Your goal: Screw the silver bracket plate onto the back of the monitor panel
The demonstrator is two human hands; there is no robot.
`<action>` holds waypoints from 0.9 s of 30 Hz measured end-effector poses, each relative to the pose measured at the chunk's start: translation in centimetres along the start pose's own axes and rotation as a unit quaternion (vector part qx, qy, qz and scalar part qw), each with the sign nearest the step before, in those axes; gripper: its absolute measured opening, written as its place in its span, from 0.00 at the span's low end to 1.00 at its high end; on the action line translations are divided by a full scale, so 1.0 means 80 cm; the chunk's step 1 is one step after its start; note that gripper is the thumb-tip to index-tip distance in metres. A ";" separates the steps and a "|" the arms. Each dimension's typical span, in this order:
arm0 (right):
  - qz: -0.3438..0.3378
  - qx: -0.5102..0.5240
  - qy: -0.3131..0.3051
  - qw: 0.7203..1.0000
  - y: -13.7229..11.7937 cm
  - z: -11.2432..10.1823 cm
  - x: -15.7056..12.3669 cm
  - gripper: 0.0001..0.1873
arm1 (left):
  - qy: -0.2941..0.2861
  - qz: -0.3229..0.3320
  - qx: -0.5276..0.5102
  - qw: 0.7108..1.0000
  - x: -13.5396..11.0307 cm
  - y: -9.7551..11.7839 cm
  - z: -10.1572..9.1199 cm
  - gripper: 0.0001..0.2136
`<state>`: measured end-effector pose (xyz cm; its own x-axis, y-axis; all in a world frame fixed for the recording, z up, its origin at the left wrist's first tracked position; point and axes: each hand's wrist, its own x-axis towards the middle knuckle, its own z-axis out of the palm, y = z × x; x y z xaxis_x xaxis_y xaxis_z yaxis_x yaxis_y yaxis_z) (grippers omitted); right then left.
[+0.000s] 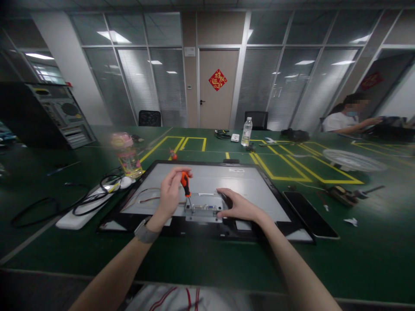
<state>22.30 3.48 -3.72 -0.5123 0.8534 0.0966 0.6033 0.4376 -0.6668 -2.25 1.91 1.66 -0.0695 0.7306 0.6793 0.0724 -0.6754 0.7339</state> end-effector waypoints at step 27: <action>-0.001 -0.019 0.016 1.000 -0.016 0.004 0.001 0.41 | 0.014 0.007 0.048 0.999 0.002 -0.006 -0.003 0.10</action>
<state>21.28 2.91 -3.14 -0.4930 0.8614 0.1220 0.6255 0.4484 -0.6385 -2.54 2.36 1.41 -0.0950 0.7172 0.6904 0.1693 -0.6718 0.7212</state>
